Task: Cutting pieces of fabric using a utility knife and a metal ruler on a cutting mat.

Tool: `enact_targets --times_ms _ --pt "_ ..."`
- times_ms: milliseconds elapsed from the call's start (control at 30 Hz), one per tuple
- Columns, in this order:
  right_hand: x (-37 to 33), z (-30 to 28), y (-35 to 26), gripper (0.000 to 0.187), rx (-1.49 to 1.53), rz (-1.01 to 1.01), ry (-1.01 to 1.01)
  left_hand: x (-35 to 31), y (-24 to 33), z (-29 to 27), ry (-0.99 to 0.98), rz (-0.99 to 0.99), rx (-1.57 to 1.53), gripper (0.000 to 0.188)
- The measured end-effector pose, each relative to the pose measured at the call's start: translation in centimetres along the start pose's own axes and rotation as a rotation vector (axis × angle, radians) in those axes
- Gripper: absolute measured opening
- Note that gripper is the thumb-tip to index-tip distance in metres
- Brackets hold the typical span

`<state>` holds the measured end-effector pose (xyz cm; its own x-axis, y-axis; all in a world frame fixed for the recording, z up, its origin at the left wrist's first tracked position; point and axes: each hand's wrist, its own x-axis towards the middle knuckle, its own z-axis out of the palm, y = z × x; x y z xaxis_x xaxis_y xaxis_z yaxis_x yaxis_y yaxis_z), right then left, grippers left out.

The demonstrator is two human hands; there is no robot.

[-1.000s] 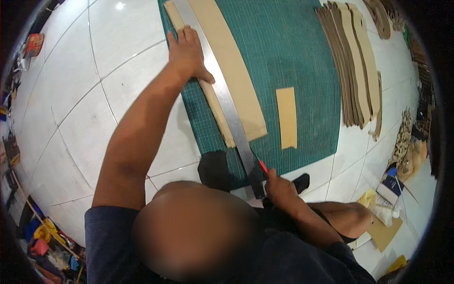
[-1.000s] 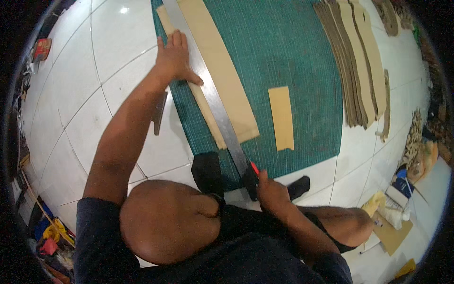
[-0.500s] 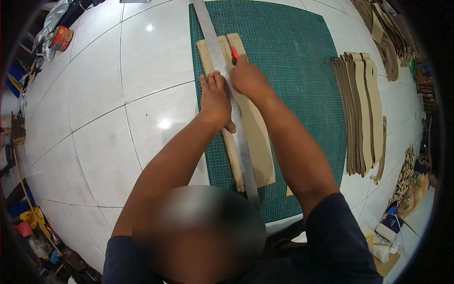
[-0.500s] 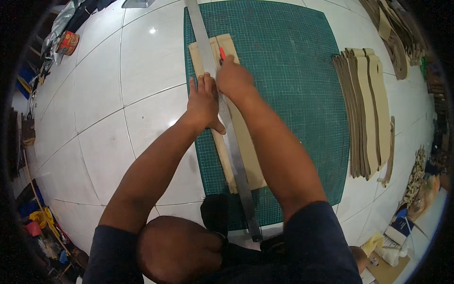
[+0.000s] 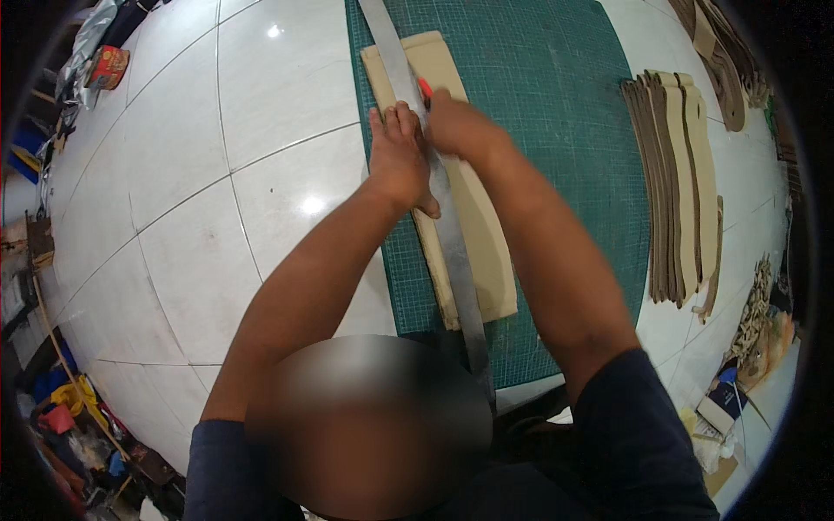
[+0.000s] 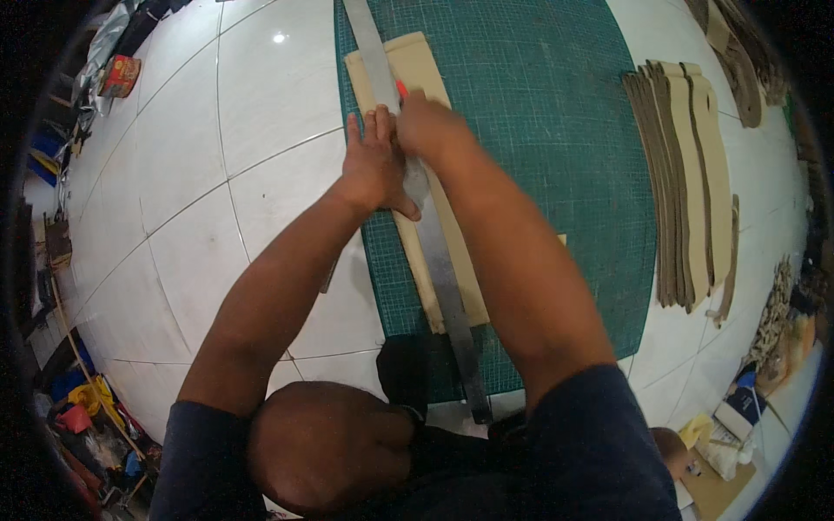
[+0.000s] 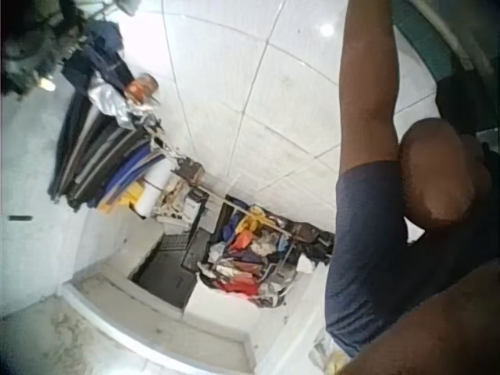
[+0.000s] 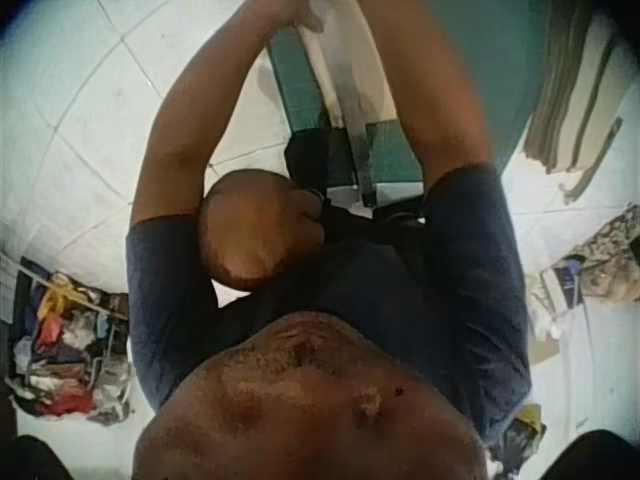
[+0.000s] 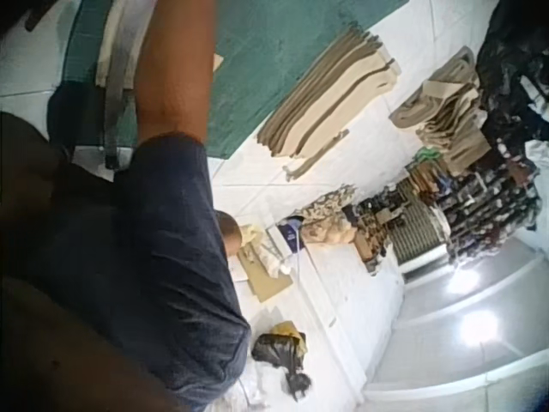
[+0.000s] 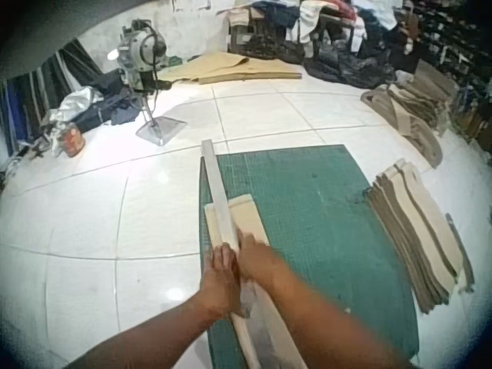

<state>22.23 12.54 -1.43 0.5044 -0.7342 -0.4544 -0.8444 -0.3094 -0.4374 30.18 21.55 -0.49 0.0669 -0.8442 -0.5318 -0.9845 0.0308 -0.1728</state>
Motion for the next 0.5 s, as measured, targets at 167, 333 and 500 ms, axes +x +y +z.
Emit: enact_targets --times_ms 167,333,500 --pt "-15.3 3.9 3.5 0.029 -0.024 0.117 -0.159 0.0 -0.1 1.3 0.082 -0.022 -0.065 0.146" --pt "-30.3 7.4 8.4 0.039 -0.025 0.227 -0.263 0.7 0.6 1.2 0.142 0.011 -0.110 0.147" --pt "-39.1 7.5 9.7 0.023 -0.061 0.388 -0.564 0.3 -0.1 0.5 0.117 -0.020 -0.085 0.147"
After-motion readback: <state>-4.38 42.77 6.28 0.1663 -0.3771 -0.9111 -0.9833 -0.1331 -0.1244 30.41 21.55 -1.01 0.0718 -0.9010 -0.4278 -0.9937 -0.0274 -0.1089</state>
